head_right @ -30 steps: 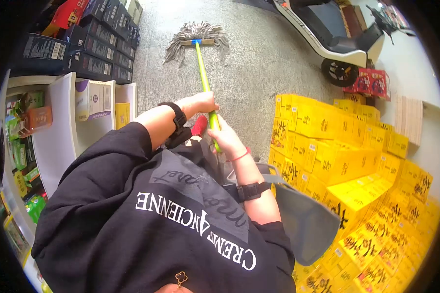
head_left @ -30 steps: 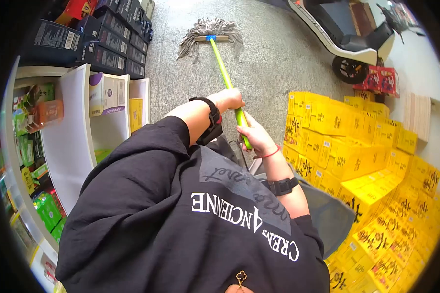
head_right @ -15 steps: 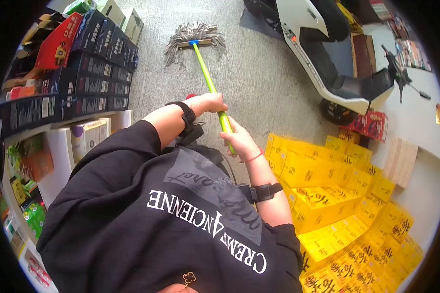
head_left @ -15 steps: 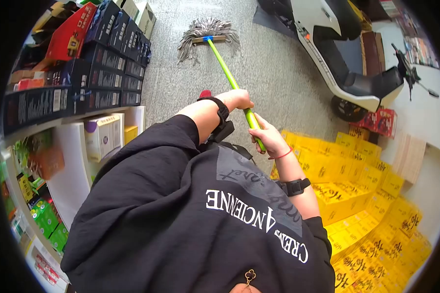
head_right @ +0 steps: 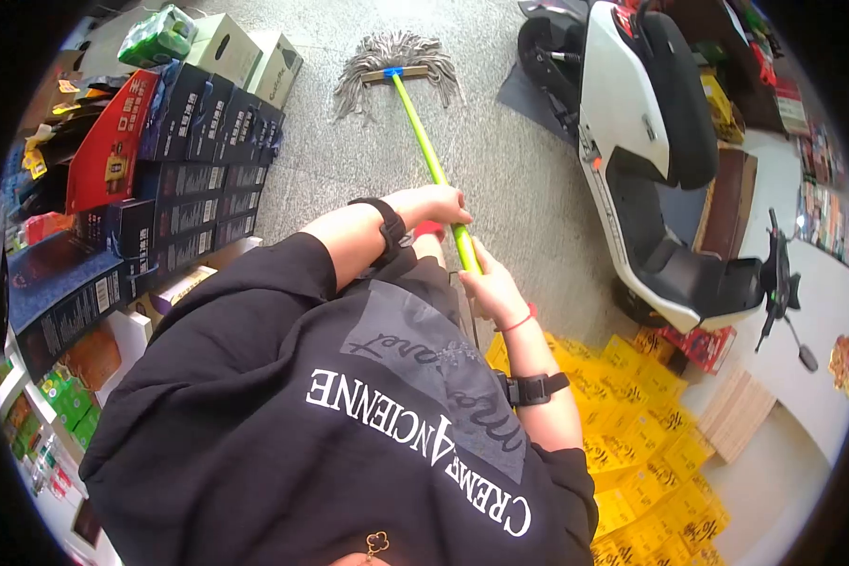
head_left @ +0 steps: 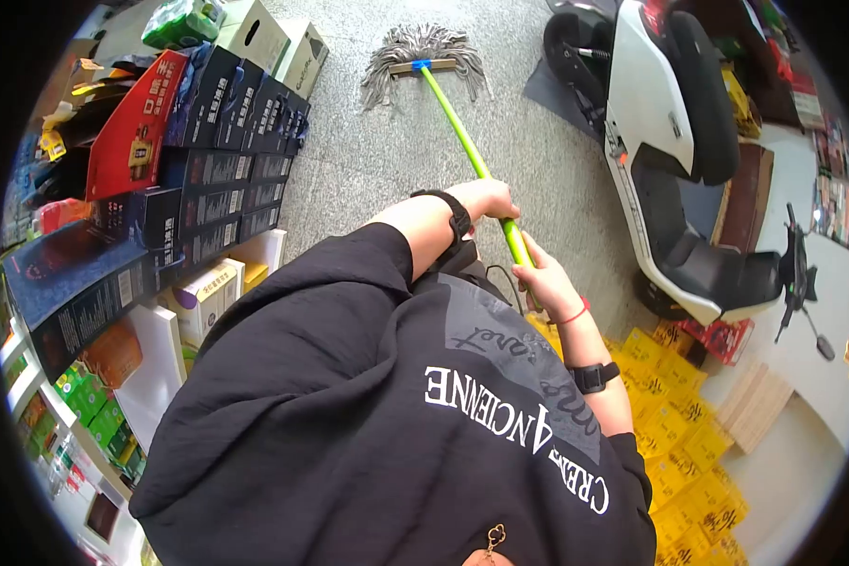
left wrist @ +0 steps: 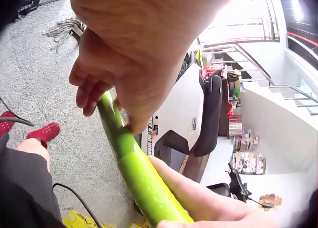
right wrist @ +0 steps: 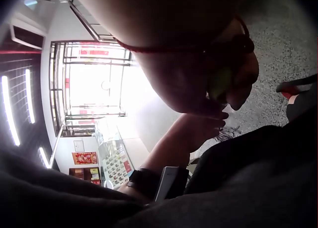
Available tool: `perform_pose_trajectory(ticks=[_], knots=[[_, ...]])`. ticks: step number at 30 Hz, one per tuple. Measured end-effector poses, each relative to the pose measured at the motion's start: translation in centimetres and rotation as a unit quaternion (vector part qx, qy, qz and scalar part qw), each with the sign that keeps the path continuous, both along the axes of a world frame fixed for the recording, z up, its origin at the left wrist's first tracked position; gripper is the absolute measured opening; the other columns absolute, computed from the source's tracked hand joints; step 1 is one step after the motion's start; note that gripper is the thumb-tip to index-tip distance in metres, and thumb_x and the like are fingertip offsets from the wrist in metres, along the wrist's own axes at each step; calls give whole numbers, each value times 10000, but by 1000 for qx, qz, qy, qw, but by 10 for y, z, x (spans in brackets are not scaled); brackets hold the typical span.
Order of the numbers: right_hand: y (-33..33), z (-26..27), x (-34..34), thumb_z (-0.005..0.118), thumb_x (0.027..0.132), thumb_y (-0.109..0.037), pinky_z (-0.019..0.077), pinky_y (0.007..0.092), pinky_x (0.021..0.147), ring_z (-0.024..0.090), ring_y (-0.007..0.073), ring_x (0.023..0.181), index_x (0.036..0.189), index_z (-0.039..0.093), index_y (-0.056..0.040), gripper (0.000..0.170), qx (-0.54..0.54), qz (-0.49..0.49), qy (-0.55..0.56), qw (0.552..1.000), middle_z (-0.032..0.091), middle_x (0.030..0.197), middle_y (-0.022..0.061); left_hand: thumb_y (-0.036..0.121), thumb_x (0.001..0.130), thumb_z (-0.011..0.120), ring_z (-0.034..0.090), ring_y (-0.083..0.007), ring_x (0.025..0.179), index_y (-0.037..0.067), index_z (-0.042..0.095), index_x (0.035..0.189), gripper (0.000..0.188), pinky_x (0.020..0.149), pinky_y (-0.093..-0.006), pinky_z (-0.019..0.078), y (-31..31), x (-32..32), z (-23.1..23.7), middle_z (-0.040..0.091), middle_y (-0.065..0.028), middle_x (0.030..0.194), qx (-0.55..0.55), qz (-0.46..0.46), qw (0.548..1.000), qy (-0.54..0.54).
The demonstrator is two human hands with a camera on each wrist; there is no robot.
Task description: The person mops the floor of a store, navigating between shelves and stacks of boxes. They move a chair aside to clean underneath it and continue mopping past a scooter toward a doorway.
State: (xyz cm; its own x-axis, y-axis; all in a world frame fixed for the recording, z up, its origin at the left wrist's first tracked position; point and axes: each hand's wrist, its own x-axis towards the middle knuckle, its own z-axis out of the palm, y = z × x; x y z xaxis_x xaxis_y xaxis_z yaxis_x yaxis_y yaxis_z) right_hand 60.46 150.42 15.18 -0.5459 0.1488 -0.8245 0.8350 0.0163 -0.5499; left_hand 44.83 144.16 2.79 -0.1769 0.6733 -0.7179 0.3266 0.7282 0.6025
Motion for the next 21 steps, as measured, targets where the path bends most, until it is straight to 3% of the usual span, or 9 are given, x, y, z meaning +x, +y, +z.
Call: perform_pose_trajectory(ticks=[2, 8, 11, 14, 21], knots=[[35, -5, -31, 523, 780, -60, 328, 227, 314, 414, 80, 449, 1347, 238, -172, 644, -17, -6, 6, 1000, 458, 627, -2, 415, 702, 571, 599, -266, 809, 60, 630, 912, 417, 737, -355, 458, 29, -28, -6, 630, -130, 832, 13, 9, 1000, 17], [138, -14, -151, 538, 772, -75, 337, 229, 329, 420, 76, 468, 1344, 251, -188, 650, -3, 80, 13, 997, 456, 630, -4, 413, 719, 564, 602, -264, 796, 60, 631, 894, 400, 740, -352, 456, 107, -132, -19, 634, -124, 814, 15, 85, 995, 41], [175, -11, -211, 554, 763, -92, 341, 232, 334, 408, 80, 426, 1333, 283, -193, 639, -8, 103, 13, 995, 456, 617, 7, 409, 733, 545, 585, -270, 860, 63, 612, 947, 411, 776, -356, 442, 134, -182, -8, 620, -146, 887, 22, 138, 987, 77], [193, 9, -266, 549, 766, -107, 340, 234, 323, 395, 85, 376, 1330, 287, -181, 626, 29, 183, -5, 983, 451, 583, 17, 414, 739, 538, 577, -274, 884, 67, 604, 968, 421, 788, -358, 435, 145, -224, -7, 612, -149, 920, 40, 182, 982, 27], [230, 18, -393, 594, 741, -120, 359, 249, 314, 426, 101, 366, 1317, 309, -146, 643, 76, 296, 9, 952, 460, 568, 31, 425, 731, 549, 569, -280, 898, 73, 599, 970, 429, 798, -359, 427, 166, -324, 0, 610, -151, 909, 77, 286, 954, 52]])
